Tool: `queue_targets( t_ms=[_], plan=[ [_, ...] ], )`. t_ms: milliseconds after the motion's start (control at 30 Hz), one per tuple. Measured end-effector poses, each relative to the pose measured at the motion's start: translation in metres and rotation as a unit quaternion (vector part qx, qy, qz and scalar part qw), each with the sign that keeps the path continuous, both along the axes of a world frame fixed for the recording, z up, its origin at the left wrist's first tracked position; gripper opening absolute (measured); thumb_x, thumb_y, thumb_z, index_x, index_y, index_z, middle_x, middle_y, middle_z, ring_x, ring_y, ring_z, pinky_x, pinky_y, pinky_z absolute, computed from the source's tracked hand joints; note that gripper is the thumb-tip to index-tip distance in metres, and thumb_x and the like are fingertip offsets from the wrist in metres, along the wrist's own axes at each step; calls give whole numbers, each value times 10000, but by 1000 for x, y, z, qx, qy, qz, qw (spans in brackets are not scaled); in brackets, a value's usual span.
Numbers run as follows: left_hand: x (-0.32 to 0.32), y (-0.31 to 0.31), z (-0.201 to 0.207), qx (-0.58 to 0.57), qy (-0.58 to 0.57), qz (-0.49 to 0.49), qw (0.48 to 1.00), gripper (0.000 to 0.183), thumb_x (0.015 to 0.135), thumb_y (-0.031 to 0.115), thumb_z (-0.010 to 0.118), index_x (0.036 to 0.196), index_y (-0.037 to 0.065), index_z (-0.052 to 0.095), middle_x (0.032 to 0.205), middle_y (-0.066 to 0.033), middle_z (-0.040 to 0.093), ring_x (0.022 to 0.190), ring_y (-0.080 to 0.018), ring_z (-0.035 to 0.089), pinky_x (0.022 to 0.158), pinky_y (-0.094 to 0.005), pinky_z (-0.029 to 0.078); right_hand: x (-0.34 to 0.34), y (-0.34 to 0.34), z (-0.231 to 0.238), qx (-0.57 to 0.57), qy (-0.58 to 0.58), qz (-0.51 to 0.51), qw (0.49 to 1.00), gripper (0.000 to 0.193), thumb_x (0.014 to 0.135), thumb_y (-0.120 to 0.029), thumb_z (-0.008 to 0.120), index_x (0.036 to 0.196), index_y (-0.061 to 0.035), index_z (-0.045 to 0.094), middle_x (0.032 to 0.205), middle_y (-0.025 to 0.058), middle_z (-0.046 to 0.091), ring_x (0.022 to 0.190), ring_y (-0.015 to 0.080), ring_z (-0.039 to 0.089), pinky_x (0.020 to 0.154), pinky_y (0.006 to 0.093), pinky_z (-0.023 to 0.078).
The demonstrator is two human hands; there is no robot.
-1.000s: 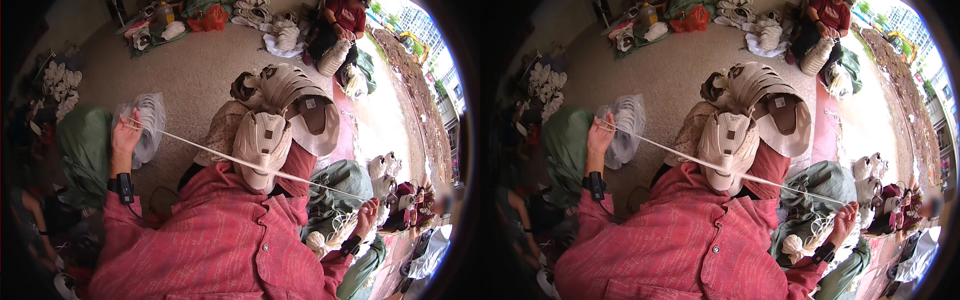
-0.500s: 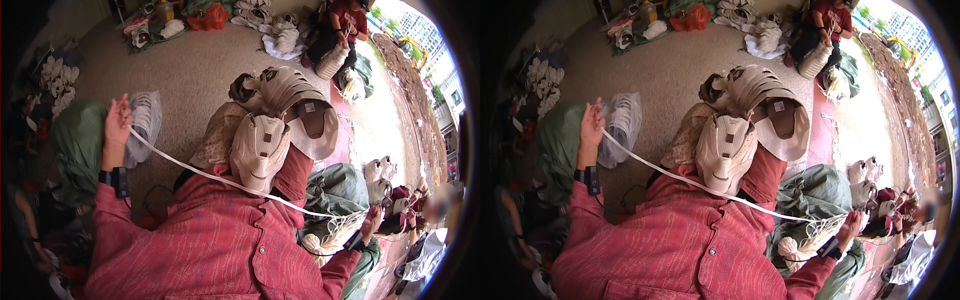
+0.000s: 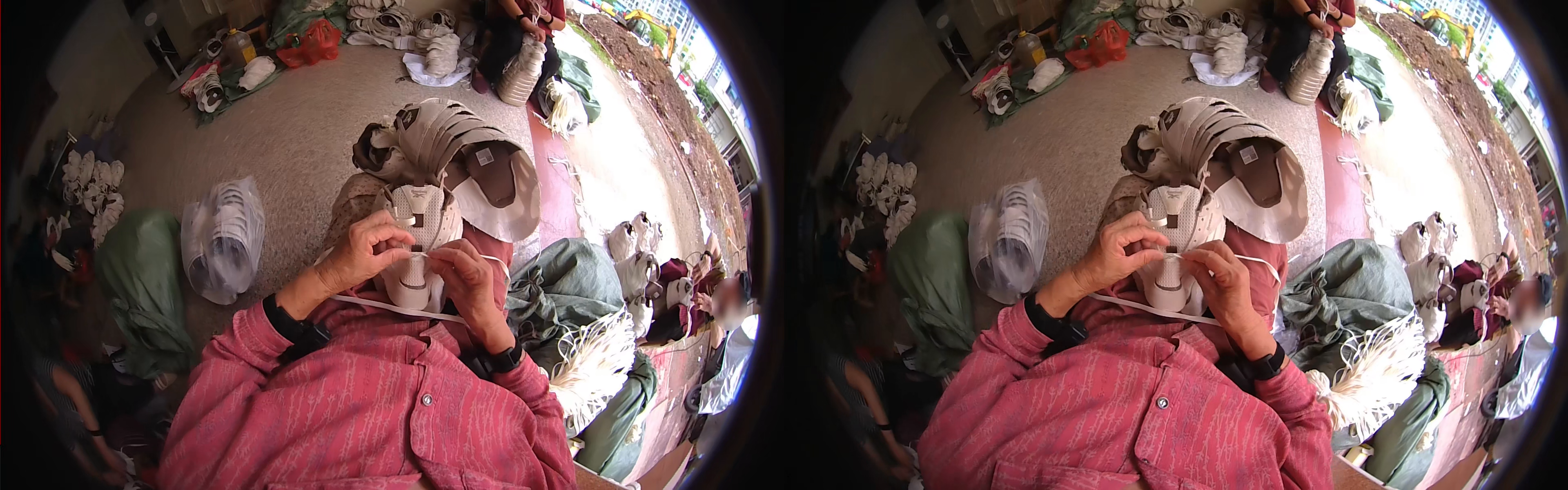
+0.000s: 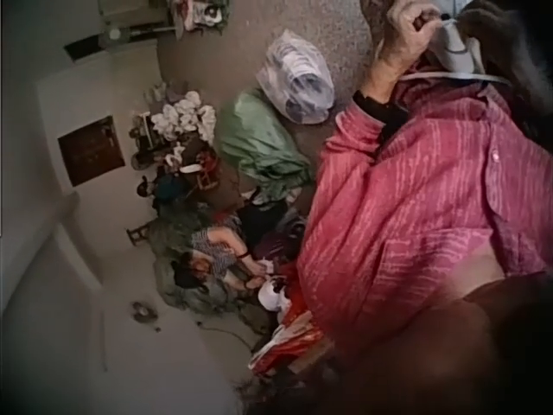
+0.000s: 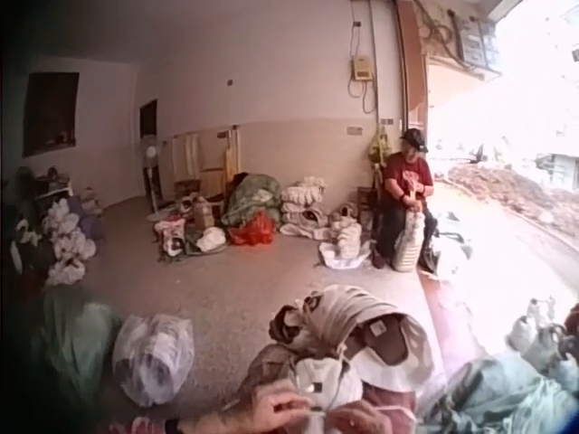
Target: Thread laces through the eyelets of a white sneaker.
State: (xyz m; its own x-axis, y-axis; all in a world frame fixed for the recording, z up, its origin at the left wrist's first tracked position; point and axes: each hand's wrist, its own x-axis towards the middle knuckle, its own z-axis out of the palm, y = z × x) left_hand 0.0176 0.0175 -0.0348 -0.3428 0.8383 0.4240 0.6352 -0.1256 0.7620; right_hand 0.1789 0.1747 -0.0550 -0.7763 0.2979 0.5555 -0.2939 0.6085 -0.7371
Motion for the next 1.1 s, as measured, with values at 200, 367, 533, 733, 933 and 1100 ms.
queue_targets(
  t_ms=[200,367,533,733,933,1100],
  plan=[
    [7,4,2,-34,-70,33,996,111,807,96,773,898,59,722,813,18,502,726,-93,491,638,-245,407,2,3,-5,-25,-51,-51,997,155,820,13,689,969,-29,674,864,85,614,758,211,641,653,306,509],
    [4,4,-2,-29,-80,23,996,98,805,96,777,875,58,720,812,21,502,729,-90,485,626,-243,383,3,3,4,83,-21,-16,996,190,819,23,665,1002,-31,664,889,107,611,766,271,645,654,339,517],
    [6,3,-4,-28,-89,35,995,92,809,91,772,873,50,719,829,16,513,754,-95,510,655,-244,408,5,4,9,103,-33,2,994,203,823,14,663,1021,-32,659,902,115,612,774,296,644,666,353,521],
    [4,3,-6,-26,-91,29,995,101,809,96,773,884,50,724,834,11,510,772,-98,514,673,-242,415,3,8,9,114,-36,15,993,200,822,7,667,1017,-38,661,913,116,618,789,300,648,668,358,522],
    [3,4,-8,-27,-91,20,995,114,803,99,776,897,54,731,841,4,509,766,-103,510,679,-247,419,-4,11,9,135,-32,25,990,216,806,9,669,1013,-56,660,922,107,619,779,307,651,655,368,525],
    [-1,4,-15,-21,-59,21,998,137,802,102,778,921,56,729,845,4,505,776,-101,518,690,-242,430,-8,5,18,191,-52,13,980,206,809,-4,669,1004,-67,645,929,102,614,757,313,652,632,385,525]
  ],
)
